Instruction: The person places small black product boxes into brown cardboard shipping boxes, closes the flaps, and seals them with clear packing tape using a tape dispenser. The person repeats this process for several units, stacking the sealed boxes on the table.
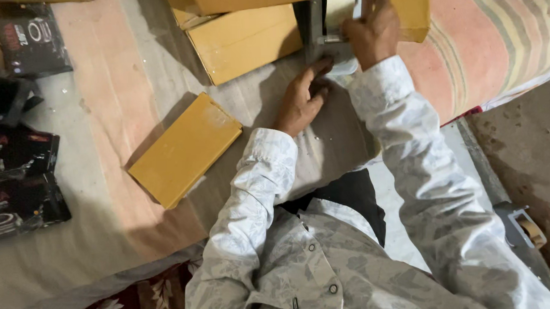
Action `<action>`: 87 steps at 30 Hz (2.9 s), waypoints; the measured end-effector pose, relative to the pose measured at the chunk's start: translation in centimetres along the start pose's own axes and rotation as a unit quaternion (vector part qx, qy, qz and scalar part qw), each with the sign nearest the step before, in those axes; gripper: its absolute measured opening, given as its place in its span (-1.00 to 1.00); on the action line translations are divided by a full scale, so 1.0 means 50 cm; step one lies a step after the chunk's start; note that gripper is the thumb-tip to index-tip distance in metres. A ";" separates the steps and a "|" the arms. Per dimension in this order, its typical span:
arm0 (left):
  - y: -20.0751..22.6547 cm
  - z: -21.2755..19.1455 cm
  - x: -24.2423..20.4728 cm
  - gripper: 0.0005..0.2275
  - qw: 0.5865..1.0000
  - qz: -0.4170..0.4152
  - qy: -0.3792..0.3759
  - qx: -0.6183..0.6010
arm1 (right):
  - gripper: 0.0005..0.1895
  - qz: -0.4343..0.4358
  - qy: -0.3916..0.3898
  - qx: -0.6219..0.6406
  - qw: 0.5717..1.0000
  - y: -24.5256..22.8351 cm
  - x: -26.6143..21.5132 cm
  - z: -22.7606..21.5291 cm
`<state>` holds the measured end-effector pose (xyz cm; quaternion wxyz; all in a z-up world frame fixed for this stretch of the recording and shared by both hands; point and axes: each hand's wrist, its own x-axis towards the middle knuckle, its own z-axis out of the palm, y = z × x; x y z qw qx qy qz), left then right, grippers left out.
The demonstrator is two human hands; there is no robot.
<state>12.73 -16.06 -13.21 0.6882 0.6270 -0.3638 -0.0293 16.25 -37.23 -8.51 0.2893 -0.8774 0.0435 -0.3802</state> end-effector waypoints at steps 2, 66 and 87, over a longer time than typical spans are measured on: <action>0.000 -0.005 0.000 -0.50 0.998 -0.064 -0.009 0.013 | -0.57 0.011 -0.014 0.017 1.000 -0.028 0.022 -0.016; 0.365 -0.376 -0.131 -0.56 0.927 0.075 0.081 0.358 | -0.32 0.222 -0.212 0.545 0.780 -0.335 -0.230 -0.194; 0.341 -0.193 -0.288 -0.54 0.880 0.163 0.291 0.337 | -0.19 0.224 -0.267 0.499 0.793 -0.554 -0.216 -0.137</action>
